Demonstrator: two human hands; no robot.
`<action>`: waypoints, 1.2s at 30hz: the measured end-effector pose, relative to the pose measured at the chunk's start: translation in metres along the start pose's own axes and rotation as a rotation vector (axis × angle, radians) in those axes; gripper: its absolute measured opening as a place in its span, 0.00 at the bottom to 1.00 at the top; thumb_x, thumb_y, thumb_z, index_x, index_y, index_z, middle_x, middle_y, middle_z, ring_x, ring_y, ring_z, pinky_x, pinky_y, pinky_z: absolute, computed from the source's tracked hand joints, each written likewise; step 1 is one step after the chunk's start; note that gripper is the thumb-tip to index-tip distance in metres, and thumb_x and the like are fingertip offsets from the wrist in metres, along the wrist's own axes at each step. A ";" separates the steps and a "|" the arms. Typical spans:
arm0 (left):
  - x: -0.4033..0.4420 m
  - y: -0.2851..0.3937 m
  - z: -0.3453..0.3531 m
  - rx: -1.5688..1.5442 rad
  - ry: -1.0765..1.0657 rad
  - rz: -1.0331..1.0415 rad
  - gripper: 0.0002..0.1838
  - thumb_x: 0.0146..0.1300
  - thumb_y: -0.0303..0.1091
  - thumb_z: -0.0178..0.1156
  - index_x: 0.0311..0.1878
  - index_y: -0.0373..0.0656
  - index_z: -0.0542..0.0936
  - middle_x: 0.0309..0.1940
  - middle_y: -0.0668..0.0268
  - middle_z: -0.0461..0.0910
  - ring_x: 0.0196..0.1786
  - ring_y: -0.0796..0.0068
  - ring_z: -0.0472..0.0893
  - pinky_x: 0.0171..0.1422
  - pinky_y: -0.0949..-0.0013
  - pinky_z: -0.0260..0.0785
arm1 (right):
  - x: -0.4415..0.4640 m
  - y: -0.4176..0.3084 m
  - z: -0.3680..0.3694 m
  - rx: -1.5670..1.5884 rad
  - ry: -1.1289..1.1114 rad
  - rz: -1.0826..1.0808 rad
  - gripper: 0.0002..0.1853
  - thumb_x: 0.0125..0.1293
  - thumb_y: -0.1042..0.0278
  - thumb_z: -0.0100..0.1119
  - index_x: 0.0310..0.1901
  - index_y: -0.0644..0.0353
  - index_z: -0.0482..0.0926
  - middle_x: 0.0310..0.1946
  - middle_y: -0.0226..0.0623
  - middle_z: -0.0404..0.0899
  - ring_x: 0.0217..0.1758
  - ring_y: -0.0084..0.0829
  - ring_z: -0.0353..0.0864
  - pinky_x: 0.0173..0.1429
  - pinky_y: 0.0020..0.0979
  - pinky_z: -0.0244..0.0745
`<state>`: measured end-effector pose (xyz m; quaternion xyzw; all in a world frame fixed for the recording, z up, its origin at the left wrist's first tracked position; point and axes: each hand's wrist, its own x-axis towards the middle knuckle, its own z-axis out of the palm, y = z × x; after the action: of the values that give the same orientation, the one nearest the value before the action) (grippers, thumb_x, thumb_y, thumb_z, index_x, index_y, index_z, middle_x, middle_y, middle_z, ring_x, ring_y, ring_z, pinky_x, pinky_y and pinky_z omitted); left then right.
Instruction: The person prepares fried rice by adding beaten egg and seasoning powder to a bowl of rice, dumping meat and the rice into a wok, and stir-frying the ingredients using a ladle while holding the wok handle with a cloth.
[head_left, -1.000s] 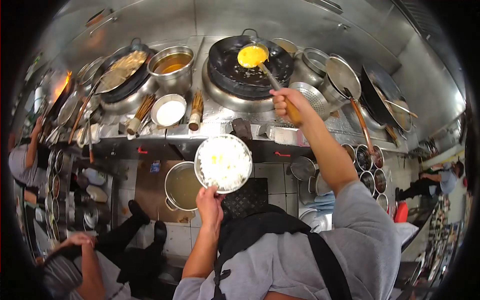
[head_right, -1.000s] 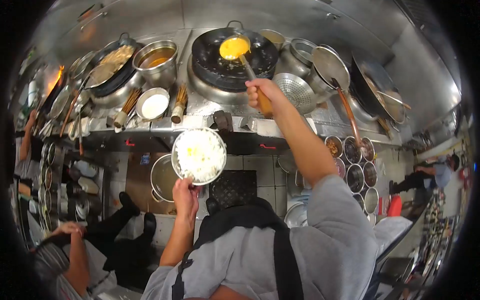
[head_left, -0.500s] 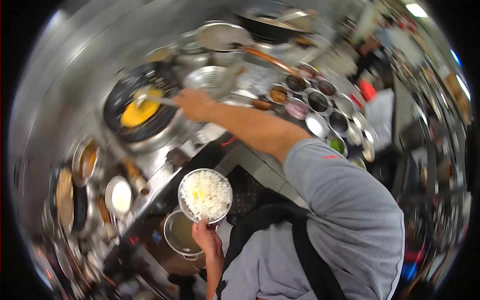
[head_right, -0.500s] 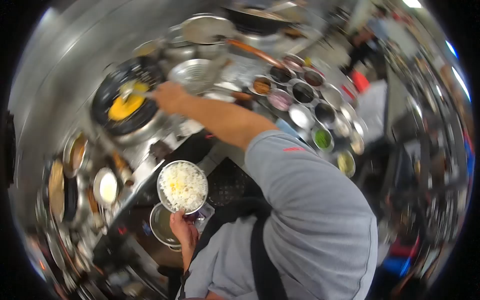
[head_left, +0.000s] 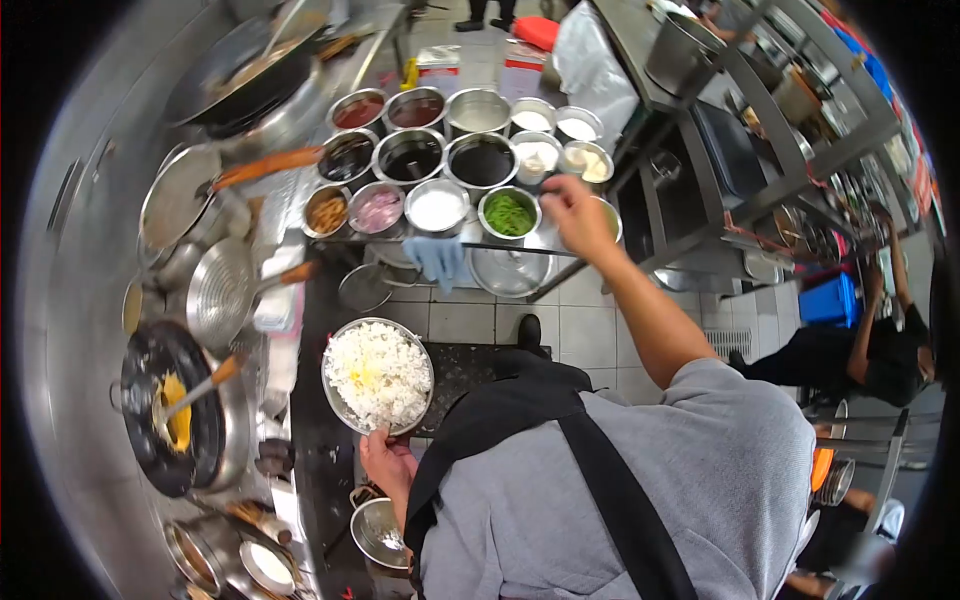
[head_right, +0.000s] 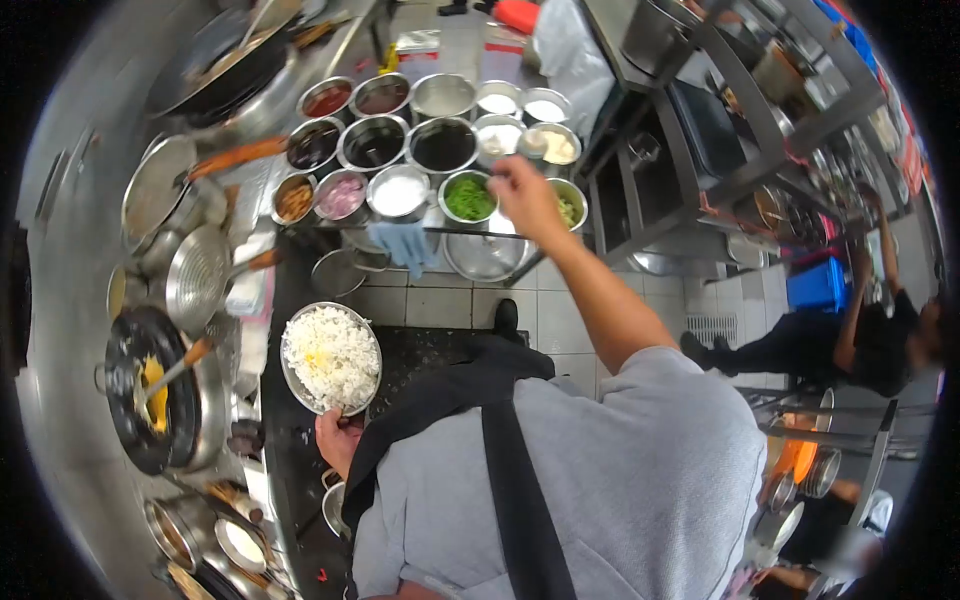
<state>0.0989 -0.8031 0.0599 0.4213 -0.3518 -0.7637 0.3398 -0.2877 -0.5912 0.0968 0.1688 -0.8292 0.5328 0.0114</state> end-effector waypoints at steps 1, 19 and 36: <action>0.011 0.002 -0.006 -0.004 -0.077 -0.023 0.03 0.61 0.23 0.53 0.38 0.35 0.72 0.35 0.60 0.76 0.39 0.64 0.81 0.47 0.60 0.78 | 0.003 0.021 -0.022 -0.126 0.163 0.017 0.15 0.63 0.64 0.62 0.51 0.56 0.77 0.28 0.42 0.81 0.31 0.37 0.83 0.39 0.36 0.76; 0.011 0.054 0.034 -0.038 -0.427 -0.158 0.03 0.62 0.24 0.51 0.33 0.35 0.68 0.42 0.55 0.76 0.49 0.59 0.81 0.58 0.52 0.77 | -0.156 -0.065 -0.159 0.417 0.504 0.135 0.12 0.71 0.60 0.57 0.46 0.59 0.82 0.35 0.30 0.83 0.27 0.19 0.77 0.29 0.22 0.70; 0.055 0.066 0.037 0.083 -0.813 -0.236 0.16 0.61 0.24 0.51 0.53 0.29 0.71 0.53 0.50 0.77 0.55 0.57 0.80 0.61 0.53 0.76 | -0.292 -0.004 -0.052 0.196 0.851 0.109 0.13 0.72 0.63 0.56 0.48 0.64 0.81 0.35 0.30 0.85 0.25 0.14 0.75 0.27 0.18 0.69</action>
<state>0.0580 -0.8735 0.1068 0.1368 -0.4370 -0.8865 0.0664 -0.0193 -0.4685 0.0651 -0.1091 -0.7039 0.6308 0.3077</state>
